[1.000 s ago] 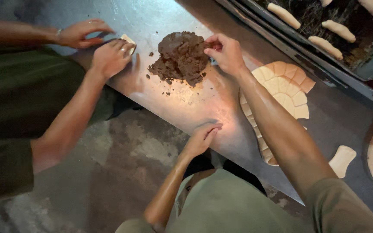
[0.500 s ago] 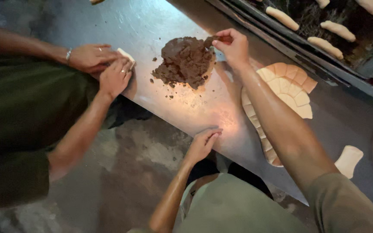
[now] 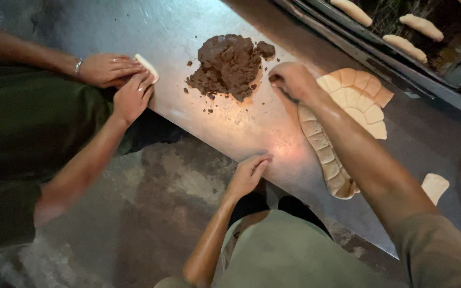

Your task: The person tears small pieces from a large flattened sheet of dough on a stainless steel table, rolls each piece between their hands into a short log, and places the shaped dough pieces onto a dark baking tray. Other workers at the same table shape and tray dough pieces alongside them.

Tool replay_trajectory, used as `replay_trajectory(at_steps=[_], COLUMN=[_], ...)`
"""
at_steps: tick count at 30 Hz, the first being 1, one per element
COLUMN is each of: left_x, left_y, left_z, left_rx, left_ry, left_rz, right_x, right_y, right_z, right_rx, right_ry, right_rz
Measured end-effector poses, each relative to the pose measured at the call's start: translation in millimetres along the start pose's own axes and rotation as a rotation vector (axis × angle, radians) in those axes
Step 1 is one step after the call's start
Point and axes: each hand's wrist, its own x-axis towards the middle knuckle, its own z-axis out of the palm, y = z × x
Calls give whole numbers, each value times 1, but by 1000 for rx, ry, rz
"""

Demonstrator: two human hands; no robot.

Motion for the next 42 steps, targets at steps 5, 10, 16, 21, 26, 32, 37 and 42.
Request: replay_trajectory(at_steps=[5,10,16,21,26,32,37,42], left_x=[-6,-8,-9,-3,10,25,43,68], left_y=[-2,-3,-12,-24,-4,46,63,65], left_z=[-5,-10,-4,17,63,180,314,408], left_rx=[-4,0,-107,-14,-134,-99,112,263], left_ry=[1,-18,43,15,-121,-369,-472,-213], left_rz=[-15,6,-124,-49,-5,26,245,460], right_x=[-3,5,-25,-86,-225,-432,-505,-523], right_y=[-22,-30,-43,-47,7,79,105,108], right_z=[33,47,32,5,-54,-150,-155,-110], right_rx=[154,58,101,801,1381,1158,453,159], right_ry=[139,45,-90,-43,73,425,249,351], right_rz=[-131,-185,-235,335,669,804,753,459])
